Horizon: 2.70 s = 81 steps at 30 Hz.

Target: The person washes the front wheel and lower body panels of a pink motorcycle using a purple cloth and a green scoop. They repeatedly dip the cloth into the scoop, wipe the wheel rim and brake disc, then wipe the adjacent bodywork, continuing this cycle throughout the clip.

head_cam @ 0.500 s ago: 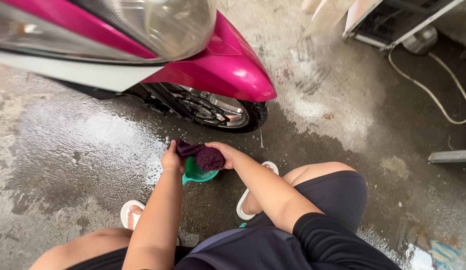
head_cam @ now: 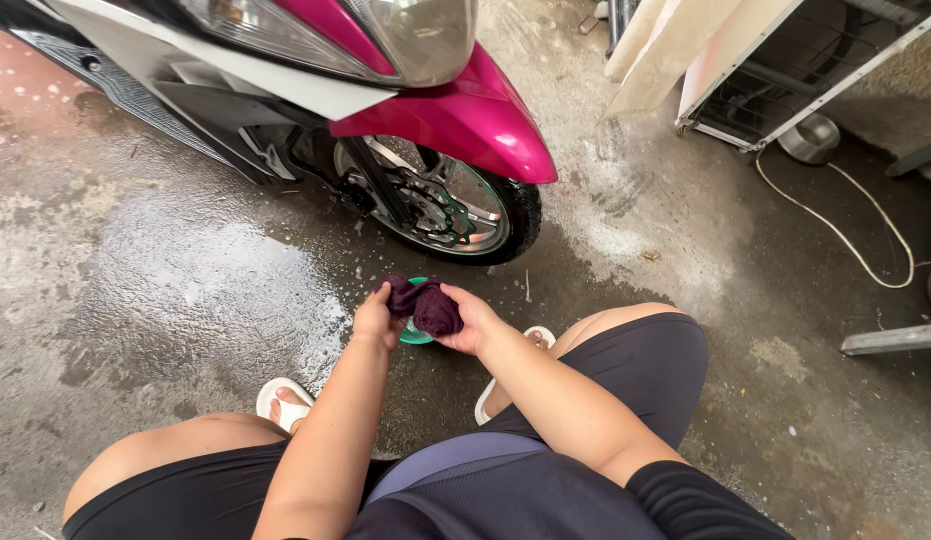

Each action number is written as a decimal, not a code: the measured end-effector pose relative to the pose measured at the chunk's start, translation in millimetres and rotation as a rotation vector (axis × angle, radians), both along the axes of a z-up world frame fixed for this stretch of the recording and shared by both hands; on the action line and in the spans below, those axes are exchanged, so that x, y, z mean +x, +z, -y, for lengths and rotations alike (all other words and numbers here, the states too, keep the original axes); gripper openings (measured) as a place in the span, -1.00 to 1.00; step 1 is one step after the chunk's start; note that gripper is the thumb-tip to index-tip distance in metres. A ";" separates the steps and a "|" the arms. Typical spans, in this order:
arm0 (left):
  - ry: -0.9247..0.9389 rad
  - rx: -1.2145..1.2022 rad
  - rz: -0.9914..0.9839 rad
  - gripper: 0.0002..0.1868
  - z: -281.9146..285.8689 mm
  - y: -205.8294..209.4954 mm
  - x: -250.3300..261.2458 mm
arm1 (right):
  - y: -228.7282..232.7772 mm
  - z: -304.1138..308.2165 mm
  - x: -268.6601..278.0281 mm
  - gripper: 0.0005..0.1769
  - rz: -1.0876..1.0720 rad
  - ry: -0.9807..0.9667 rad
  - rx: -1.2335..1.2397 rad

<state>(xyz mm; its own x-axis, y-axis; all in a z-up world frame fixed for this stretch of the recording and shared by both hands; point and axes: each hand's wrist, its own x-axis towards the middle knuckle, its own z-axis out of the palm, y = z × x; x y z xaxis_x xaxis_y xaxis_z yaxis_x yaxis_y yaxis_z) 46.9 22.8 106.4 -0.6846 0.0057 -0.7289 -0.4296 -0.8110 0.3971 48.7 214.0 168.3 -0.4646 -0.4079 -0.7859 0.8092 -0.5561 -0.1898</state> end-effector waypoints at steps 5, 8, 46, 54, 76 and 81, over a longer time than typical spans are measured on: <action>-0.007 0.031 0.025 -0.74 3.9 -1.8 17.4 | 8.4 1.4 11.7 -0.58 0.104 -0.042 0.032; 0.003 0.029 0.099 -0.74 8.4 -5.8 21.1 | 11.3 1.7 16.0 -0.56 0.096 -0.048 0.055; -0.150 -0.105 0.141 -0.73 0.4 -55.5 0.7 | -55.6 9.7 7.7 -0.45 -0.003 0.201 0.517; -0.134 -0.118 0.137 -0.71 -1.3 -42.0 5.0 | -76.0 7.0 9.2 -0.39 -0.001 0.235 0.509; -0.095 -0.056 0.222 -0.69 -6.3 -32.5 -1.2 | -88.6 -5.5 7.5 -0.50 0.025 0.198 0.383; -0.087 0.026 0.127 -0.64 2.7 -37.9 -9.9 | -76.3 -11.3 -6.7 -0.51 0.115 0.140 0.235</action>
